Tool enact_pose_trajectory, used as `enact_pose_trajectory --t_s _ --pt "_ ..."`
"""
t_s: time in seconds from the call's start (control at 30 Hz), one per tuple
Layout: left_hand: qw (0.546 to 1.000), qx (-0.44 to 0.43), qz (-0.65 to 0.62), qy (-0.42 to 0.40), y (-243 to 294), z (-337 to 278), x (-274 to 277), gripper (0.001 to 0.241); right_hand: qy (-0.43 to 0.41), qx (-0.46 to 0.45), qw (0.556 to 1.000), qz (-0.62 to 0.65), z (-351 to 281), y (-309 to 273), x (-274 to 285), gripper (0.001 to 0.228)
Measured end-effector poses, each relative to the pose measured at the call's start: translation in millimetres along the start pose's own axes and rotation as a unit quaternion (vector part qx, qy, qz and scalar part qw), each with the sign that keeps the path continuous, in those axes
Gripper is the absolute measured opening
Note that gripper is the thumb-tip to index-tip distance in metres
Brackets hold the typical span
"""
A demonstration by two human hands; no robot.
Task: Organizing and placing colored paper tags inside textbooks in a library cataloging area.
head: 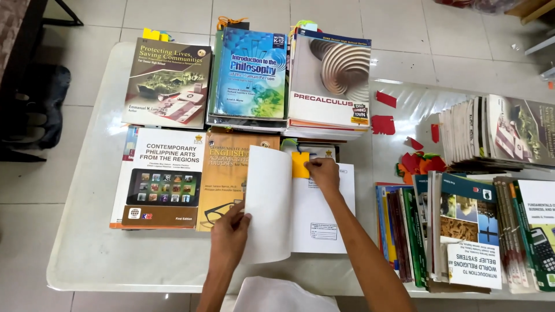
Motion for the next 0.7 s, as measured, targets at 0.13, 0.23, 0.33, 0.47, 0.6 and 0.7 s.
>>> enact_pose_trajectory --t_s 0.13,0.23,0.33,0.47,0.6,0.7 --pt "0.999 -0.003 -0.012 -0.044 11 -7 -30 0.039 -0.050 0.012 0.998 0.035 3 19 11 0.027" --pt "0.997 -0.024 0.007 -0.070 34 -15 -59 0.038 -0.056 0.018 0.995 0.087 -5 48 36 0.023" --pt "0.992 -0.042 0.052 -0.110 48 -16 -113 0.038 -0.023 -0.027 0.992 0.123 -16 99 73 0.021" --pt "0.968 -0.127 0.125 -0.174 61 -20 -207 0.037 -0.011 -0.034 0.978 0.203 -19 185 94 0.021" --pt "0.905 -0.168 0.332 -0.207 50 -9 -288 0.038 0.013 -0.056 0.967 0.249 -29 226 110 0.022" --pt "0.862 -0.170 0.436 -0.197 36 0 -318 0.035 -0.001 -0.053 0.967 0.249 -40 236 106 0.022"
Point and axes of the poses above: each hand's wrist, its own z-axis towards the middle knuckle, its own x-axis out of the back of the hand, y = z × x, the point moved 10 cm from there along z, towards the middle knuckle, and after that the axes turned 6 degrees about -y, right-handed, at the moved point
